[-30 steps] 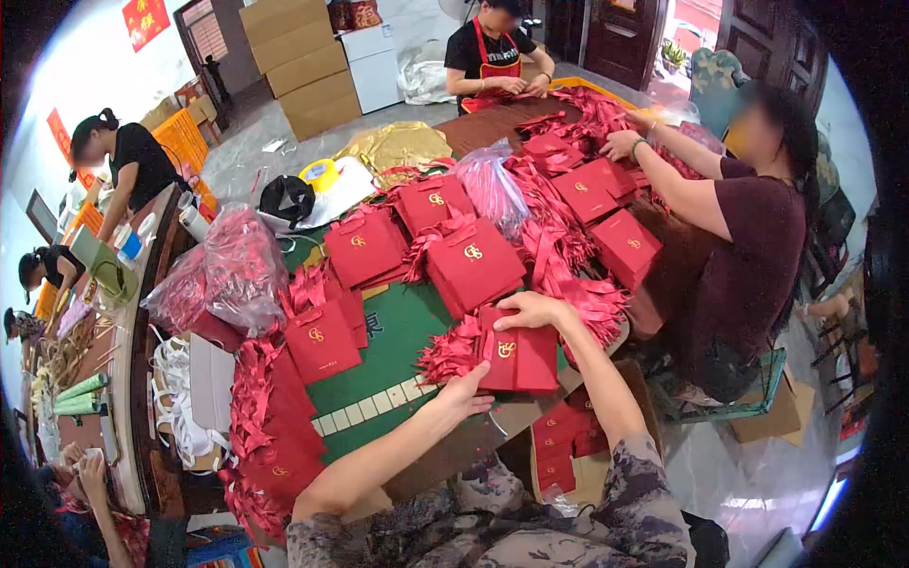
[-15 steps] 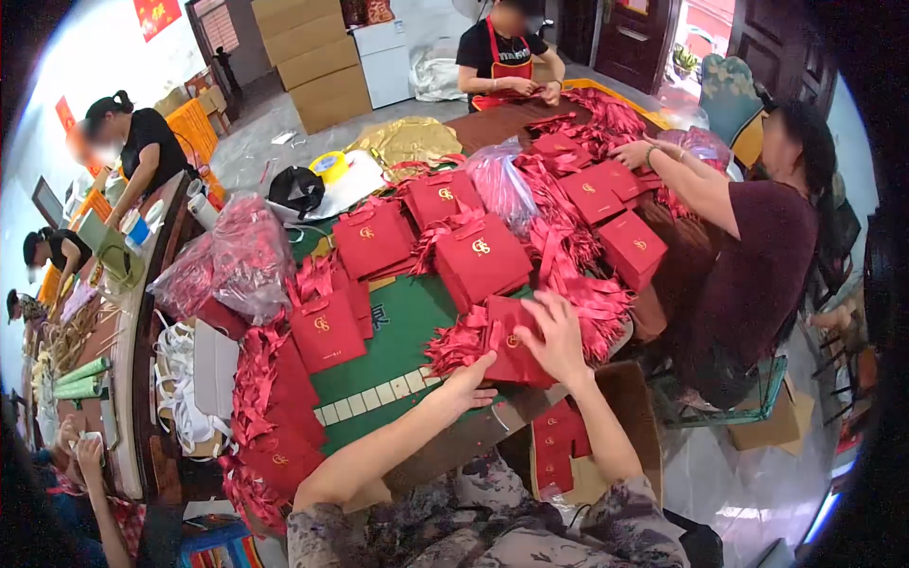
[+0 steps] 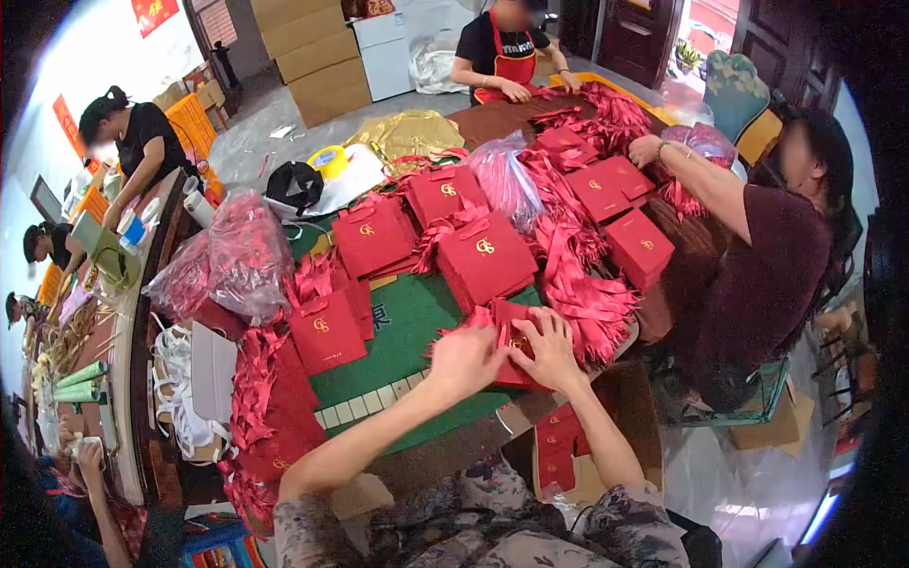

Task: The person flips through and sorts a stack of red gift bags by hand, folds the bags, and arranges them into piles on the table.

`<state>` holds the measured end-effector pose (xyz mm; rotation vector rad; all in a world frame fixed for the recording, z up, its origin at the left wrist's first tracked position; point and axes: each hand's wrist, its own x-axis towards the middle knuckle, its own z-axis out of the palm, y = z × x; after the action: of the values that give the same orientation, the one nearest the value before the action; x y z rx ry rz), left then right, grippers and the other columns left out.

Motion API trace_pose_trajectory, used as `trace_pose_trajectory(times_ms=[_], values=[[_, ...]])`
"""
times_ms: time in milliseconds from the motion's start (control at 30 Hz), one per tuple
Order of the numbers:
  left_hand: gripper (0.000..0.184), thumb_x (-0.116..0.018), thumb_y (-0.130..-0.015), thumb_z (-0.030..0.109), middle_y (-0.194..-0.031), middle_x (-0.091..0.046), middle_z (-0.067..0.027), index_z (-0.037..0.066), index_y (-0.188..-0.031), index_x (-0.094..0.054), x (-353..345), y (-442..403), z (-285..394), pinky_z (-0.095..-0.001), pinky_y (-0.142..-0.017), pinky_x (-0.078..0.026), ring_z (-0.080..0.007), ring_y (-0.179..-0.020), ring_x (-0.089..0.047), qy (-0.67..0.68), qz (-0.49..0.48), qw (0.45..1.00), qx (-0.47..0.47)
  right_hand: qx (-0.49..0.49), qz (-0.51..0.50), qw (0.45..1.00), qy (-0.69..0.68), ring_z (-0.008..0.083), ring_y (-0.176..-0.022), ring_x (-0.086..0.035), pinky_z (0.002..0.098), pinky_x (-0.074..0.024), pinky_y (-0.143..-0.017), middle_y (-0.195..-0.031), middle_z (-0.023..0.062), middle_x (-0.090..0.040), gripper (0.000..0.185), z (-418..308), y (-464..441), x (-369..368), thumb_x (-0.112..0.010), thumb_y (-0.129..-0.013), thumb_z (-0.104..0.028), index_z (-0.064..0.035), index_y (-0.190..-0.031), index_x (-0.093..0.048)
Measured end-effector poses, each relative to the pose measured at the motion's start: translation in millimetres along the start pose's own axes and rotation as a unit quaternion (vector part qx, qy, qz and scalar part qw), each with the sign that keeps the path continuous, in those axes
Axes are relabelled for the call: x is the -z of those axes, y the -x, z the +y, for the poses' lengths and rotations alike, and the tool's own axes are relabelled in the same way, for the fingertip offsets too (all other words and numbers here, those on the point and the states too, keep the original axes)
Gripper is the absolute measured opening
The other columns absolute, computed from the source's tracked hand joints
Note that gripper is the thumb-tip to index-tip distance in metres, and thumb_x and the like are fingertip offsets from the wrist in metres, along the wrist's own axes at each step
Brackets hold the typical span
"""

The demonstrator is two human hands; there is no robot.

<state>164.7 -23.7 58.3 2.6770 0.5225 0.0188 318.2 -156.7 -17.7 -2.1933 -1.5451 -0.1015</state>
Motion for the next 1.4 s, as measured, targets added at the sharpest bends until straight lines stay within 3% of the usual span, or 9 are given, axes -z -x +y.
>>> trace_pose_trajectory(times_ms=[33, 67, 167, 200, 433, 767, 1000, 1067, 1400], values=[[0.053, -0.060, -0.085, 0.046, -0.107, -0.064, -0.0223, 0.000, -0.112, -0.061, -10.4, -6.2, 0.8, -0.0435, -0.088, -0.049, -0.0339, -0.101, -0.063, 0.050, 0.142, 0.982, -0.116, 0.005, 0.005, 1.000, 0.006, 0.0394, -0.129, -0.035, 0.0560, -0.0299, -0.103, -0.135, 0.0173, -0.042, 0.050, 0.7, 1.0, -0.5, -0.060, -0.085, -0.046, -0.0142, -0.123, -0.054], [0.053, -0.058, -0.088, 0.029, -0.135, -0.049, -0.0225, -0.001, -0.130, -0.051, -23.8, -12.0, 0.6, -0.0456, -0.107, -0.035, -0.0339, -0.129, -0.045, 0.081, 0.162, 0.966, -0.184, 0.012, 0.011, 1.000, 0.014, 0.0394, -0.128, -0.035, 0.0562, -0.0300, -0.102, -0.135, 0.0174, -0.042, 0.051, 1.5, 1.3, -0.4, -0.060, -0.085, -0.046, -0.0138, -0.123, -0.054], [0.064, -0.058, -0.088, 0.028, -0.146, -0.037, -0.0225, -0.004, -0.140, -0.038, -73.2, -26.0, -20.2, -0.0465, -0.113, -0.027, -0.0351, -0.138, -0.034, -0.023, 0.174, 0.968, -0.182, -0.001, -0.002, 1.000, 0.000, 0.0411, -0.131, -0.033, 0.0572, -0.0278, -0.105, -0.138, 0.0168, -0.039, 0.055, 2.4, 2.9, -2.9, -0.063, -0.081, -0.038, -0.0107, -0.127, -0.050], [0.067, -0.056, -0.090, 0.028, -0.150, -0.032, -0.0221, -0.007, -0.142, -0.033, -71.1, -24.9, -20.8, -0.0461, -0.115, -0.023, -0.0354, -0.141, -0.028, 0.000, 0.141, 0.975, -0.174, 0.006, 0.010, 1.000, -0.001, 0.0413, -0.131, -0.033, 0.0577, -0.0279, -0.105, -0.137, 0.0170, -0.039, 0.055, 0.7, 3.3, -3.5, -0.065, -0.080, -0.037, -0.0111, -0.126, -0.050], [0.063, -0.055, -0.091, 0.023, -0.149, -0.032, -0.0237, -0.006, -0.142, -0.034, -87.9, -26.9, -29.9, -0.0470, -0.115, -0.025, -0.0395, -0.140, -0.028, 0.090, 0.149, 0.972, -0.158, -0.005, 0.019, 1.000, -0.008, 0.0379, -0.130, -0.033, 0.0539, -0.0256, -0.105, -0.135, 0.0157, -0.041, 0.053, -3.0, 1.8, -6.3, -0.064, -0.081, -0.040, -0.0155, -0.127, -0.053], [0.058, -0.052, -0.092, 0.018, -0.149, -0.032, -0.0238, -0.008, -0.140, -0.036, -91.7, -25.7, -32.9, -0.0447, -0.116, -0.023, -0.0376, -0.141, -0.026, 0.125, 0.151, 0.968, -0.154, -0.020, 0.020, 1.000, -0.007, 0.0362, -0.132, -0.032, 0.0533, -0.0229, -0.107, -0.136, 0.0149, -0.040, 0.048, -7.7, 2.2, -7.2, -0.060, -0.085, -0.031, -0.0153, -0.129, -0.052], [0.059, -0.053, -0.092, 0.026, -0.149, -0.035, -0.0212, -0.006, -0.140, -0.039, -74.5, -24.7, -14.5, -0.0475, -0.115, -0.022, -0.0347, -0.142, -0.027, -0.007, 0.162, 0.979, -0.128, 0.004, 0.004, 0.999, -0.045, 0.0361, -0.131, -0.035, 0.0522, -0.0252, -0.107, -0.137, 0.0163, -0.041, 0.044, -4.8, -1.9, 17.2, -0.055, -0.091, -0.028, -0.0104, -0.131, -0.049], [0.059, -0.054, -0.092, 0.027, -0.149, -0.035, -0.0208, -0.005, -0.139, -0.040, -71.0, -25.7, -9.8, -0.0474, -0.115, -0.022, -0.0339, -0.142, -0.027, -0.016, 0.169, 0.978, -0.124, -0.003, 0.012, 0.998, -0.067, 0.0357, -0.129, -0.040, 0.0507, -0.0265, -0.108, -0.135, 0.0179, -0.046, 0.040, -4.4, -5.4, 23.3, -0.052, -0.094, -0.024, -0.0047, -0.129, -0.050], [0.062, -0.055, -0.092, 0.034, -0.148, -0.035, -0.0215, -0.004, -0.139, -0.042, -51.4, -23.0, -8.5, -0.0473, -0.116, -0.022, -0.0347, -0.141, -0.027, -0.010, 0.180, 0.975, -0.131, -0.052, 0.113, 0.983, -0.136, 0.0373, -0.125, -0.045, 0.0467, -0.0333, -0.106, -0.128, 0.0181, -0.051, 0.029, -3.9, 5.9, 29.7, -0.051, -0.096, -0.018, -0.0026, -0.120, -0.056]])
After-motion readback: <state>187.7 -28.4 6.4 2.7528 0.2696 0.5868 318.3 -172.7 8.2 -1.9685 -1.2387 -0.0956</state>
